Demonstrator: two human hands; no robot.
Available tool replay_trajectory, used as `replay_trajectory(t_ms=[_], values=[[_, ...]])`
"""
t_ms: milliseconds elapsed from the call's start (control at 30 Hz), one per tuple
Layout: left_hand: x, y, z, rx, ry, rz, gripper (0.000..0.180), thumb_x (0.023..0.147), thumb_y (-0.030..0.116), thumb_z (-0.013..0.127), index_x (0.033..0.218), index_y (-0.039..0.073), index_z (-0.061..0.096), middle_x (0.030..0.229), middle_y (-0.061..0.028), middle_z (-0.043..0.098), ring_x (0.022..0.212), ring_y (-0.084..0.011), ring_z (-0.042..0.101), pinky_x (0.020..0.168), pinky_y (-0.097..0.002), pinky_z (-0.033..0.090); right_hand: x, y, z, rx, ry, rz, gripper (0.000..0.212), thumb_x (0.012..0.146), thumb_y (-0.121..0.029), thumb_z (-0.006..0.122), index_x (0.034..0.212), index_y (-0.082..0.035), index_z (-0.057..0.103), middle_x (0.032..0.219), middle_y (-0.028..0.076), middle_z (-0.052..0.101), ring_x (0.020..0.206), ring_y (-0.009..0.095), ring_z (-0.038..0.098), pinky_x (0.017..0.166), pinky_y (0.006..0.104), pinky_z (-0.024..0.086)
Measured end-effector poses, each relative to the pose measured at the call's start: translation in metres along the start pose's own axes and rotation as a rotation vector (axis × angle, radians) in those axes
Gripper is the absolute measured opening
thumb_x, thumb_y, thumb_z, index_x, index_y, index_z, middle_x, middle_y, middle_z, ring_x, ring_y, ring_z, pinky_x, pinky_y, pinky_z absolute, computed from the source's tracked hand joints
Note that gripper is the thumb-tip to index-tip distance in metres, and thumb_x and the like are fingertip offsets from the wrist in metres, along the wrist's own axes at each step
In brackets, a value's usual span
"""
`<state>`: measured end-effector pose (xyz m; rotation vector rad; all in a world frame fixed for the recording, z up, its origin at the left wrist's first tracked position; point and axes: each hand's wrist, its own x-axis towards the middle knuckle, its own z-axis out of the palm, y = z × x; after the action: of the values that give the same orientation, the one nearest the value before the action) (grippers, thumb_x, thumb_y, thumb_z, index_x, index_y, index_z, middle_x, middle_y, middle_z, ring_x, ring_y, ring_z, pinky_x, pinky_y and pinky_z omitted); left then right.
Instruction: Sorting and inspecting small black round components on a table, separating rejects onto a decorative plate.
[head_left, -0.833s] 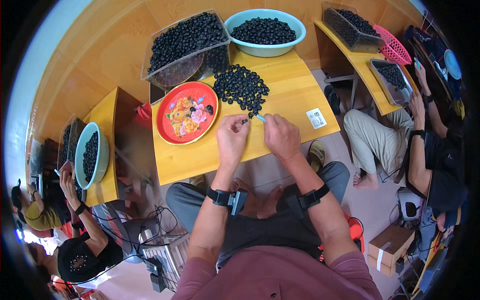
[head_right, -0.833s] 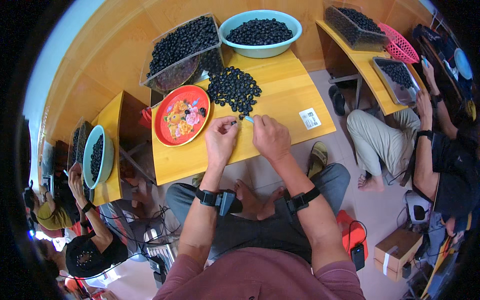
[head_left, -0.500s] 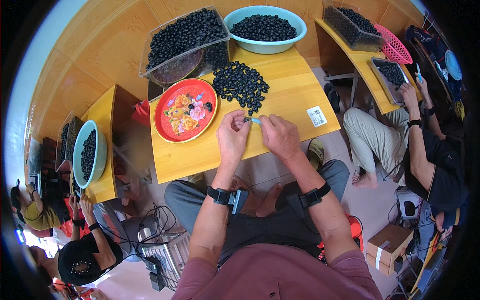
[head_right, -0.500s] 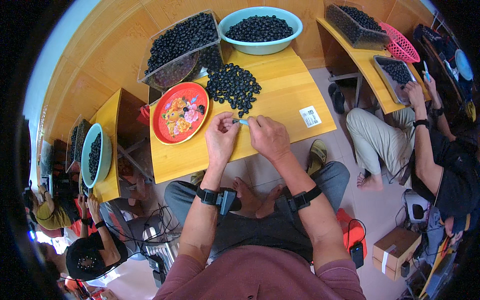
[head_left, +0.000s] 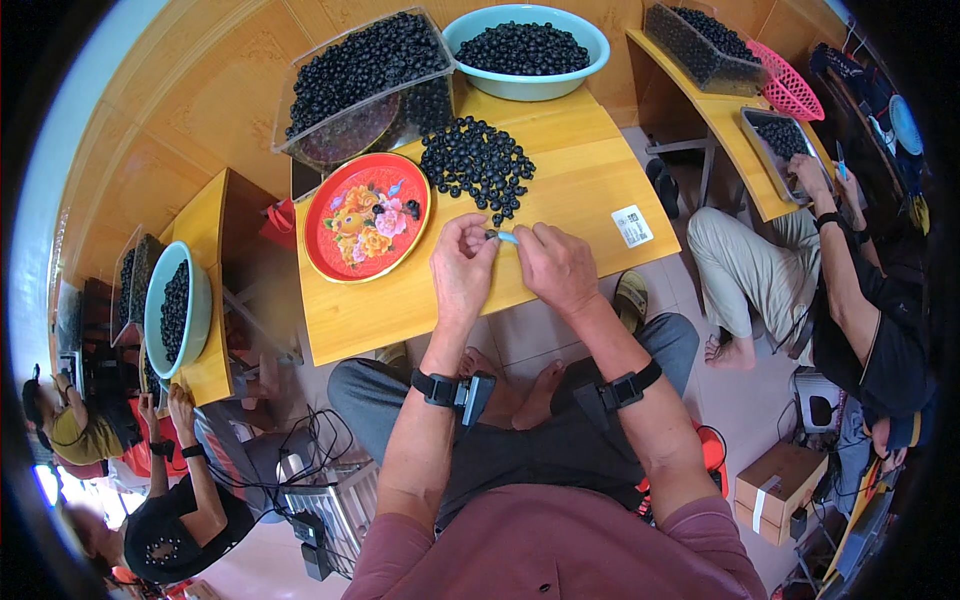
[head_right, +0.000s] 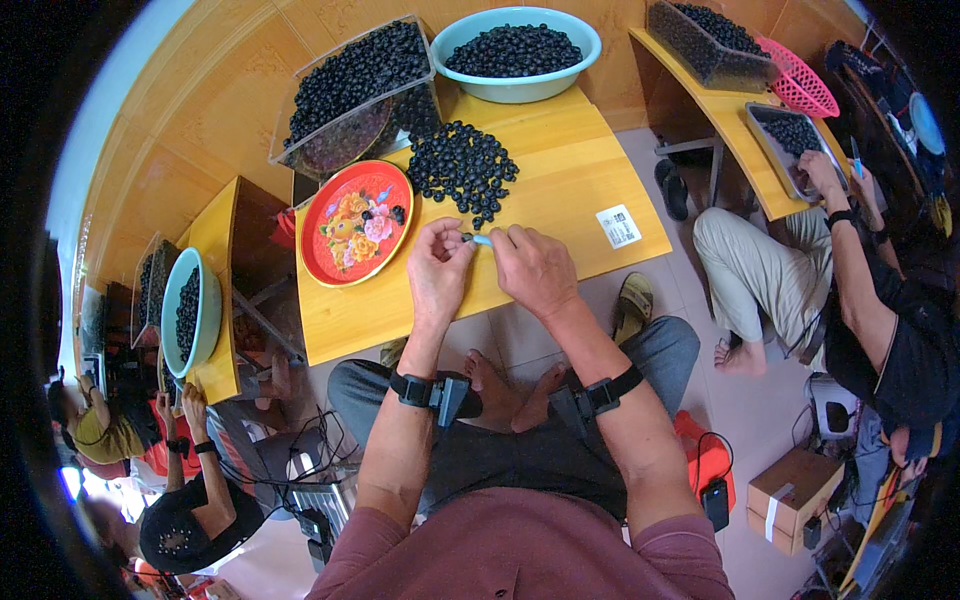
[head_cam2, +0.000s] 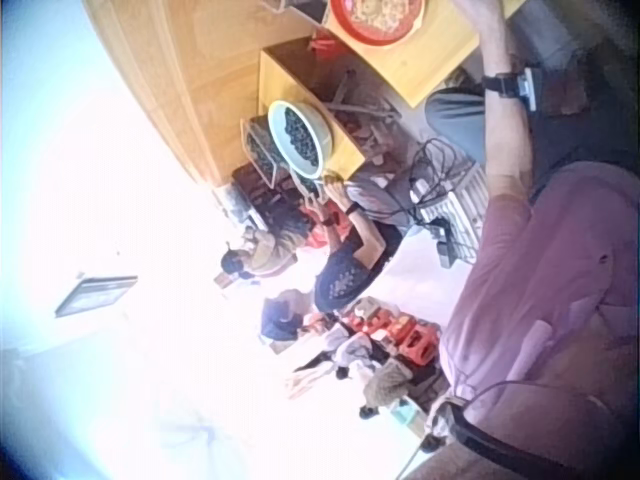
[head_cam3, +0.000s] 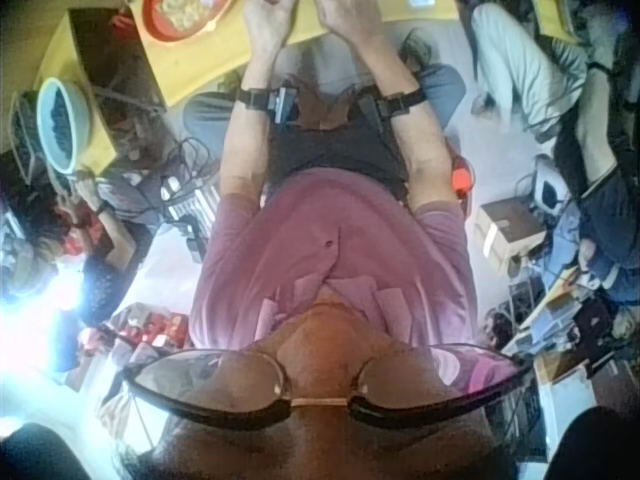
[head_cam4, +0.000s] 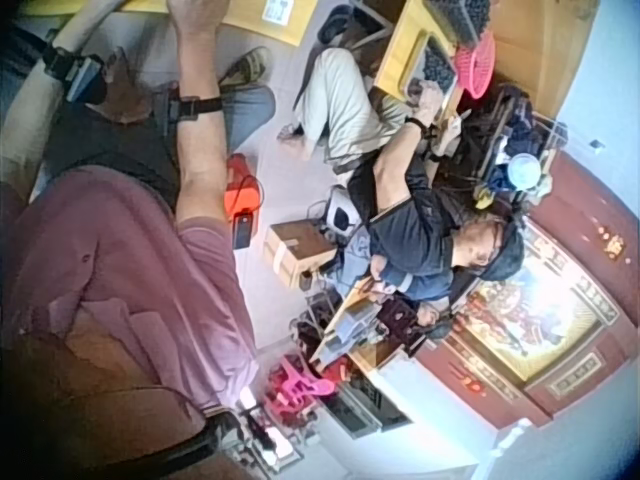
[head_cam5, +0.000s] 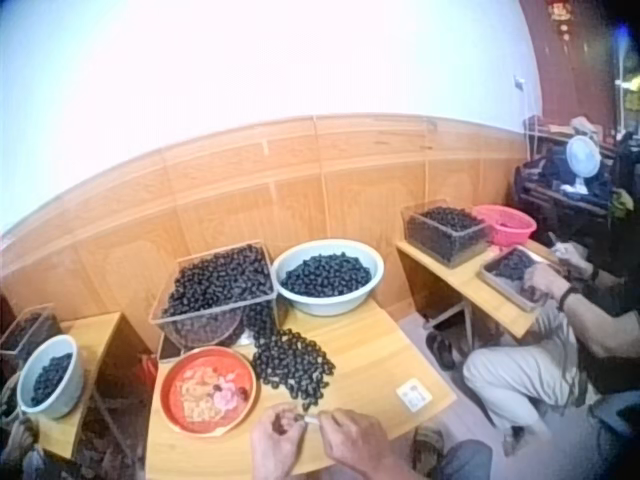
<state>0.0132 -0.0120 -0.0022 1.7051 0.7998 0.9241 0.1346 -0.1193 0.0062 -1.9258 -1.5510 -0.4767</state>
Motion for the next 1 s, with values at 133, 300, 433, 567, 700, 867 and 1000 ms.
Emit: replay_trajectory(t_ms=[133,300,433,567,700,867,1000], values=[[-0.001,0.002,-0.001,-0.085,-0.001,-0.064,0.034,0.087,-0.005,0.077,0.117,0.000,0.063,0.092,-0.0034,0.064,0.080,-0.0089,0.062,0.075,-0.0241,0.053,0.002,-0.001,0.000,0.007,-0.002,0.004,0.005,0.089,-0.012,0.065,0.091,-0.007,0.065,0.075,0.008,0.059,0.068,0.027,0.067,0.059,0.0409,0.055],[-0.004,-0.003,-0.001,-0.237,0.034,-0.069,0.037,0.088,-0.006,0.077,0.119,0.001,0.059,0.095,-0.0023,0.063,0.082,-0.0069,0.061,0.075,-0.0216,0.052,0.002,0.000,0.001,-0.057,-0.016,0.074,0.005,0.088,-0.011,0.064,0.088,-0.007,0.064,0.075,0.009,0.062,0.069,0.028,0.069,0.059,0.0415,0.057],[-0.003,-0.003,-0.003,-0.219,0.028,-0.058,0.032,0.089,-0.004,0.076,0.119,-0.001,0.065,0.101,-0.0042,0.063,0.084,-0.0082,0.063,0.077,-0.0222,0.053,0.003,-0.001,0.001,-0.059,-0.028,0.067,0.004,0.088,-0.011,0.064,0.086,-0.007,0.063,0.074,0.009,0.061,0.069,0.027,0.069,0.059,0.0417,0.056],[-0.003,-0.003,-0.007,-0.098,0.029,0.034,0.020,0.090,-0.002,0.075,0.110,-0.002,0.074,0.105,-0.0063,0.063,0.087,-0.0106,0.065,0.078,-0.0240,0.054,0.003,-0.003,0.002,-0.059,0.004,0.072,0.004,0.089,-0.011,0.062,0.086,-0.008,0.062,0.074,0.008,0.060,0.068,0.027,0.068,0.058,0.0417,0.056],[-0.007,0.005,-0.009,-0.150,0.050,0.019,0.015,0.091,0.000,0.075,0.105,0.000,0.074,0.102,-0.0040,0.065,0.088,-0.0100,0.063,0.080,-0.0249,0.053,0.001,-0.003,0.002,-0.079,-0.003,0.108,0.004,0.089,-0.011,0.062,0.086,-0.008,0.060,0.074,0.008,0.060,0.069,0.028,0.068,0.058,0.0418,0.055],[0.016,0.009,-0.055,0.195,0.121,0.271,0.018,0.088,0.000,0.075,0.106,0.003,0.075,0.097,-0.0067,0.068,0.088,-0.0145,0.066,0.079,-0.0293,0.054,0.001,-0.004,-0.001,-0.081,-0.008,0.127,0.004,0.090,-0.010,0.061,0.087,-0.007,0.060,0.074,0.009,0.059,0.068,0.029,0.067,0.059,0.0426,0.055],[0.045,0.022,-0.085,0.451,0.170,0.127,0.017,0.086,0.002,0.076,0.103,0.002,0.074,0.095,-0.0120,0.070,0.088,-0.0227,0.069,0.078,-0.0348,0.055,0.001,0.000,0.000,-0.062,0.042,0.128,0.003,0.091,-0.009,0.061,0.089,-0.006,0.060,0.074,0.010,0.058,0.069,0.030,0.066,0.059,0.0430,0.055]])
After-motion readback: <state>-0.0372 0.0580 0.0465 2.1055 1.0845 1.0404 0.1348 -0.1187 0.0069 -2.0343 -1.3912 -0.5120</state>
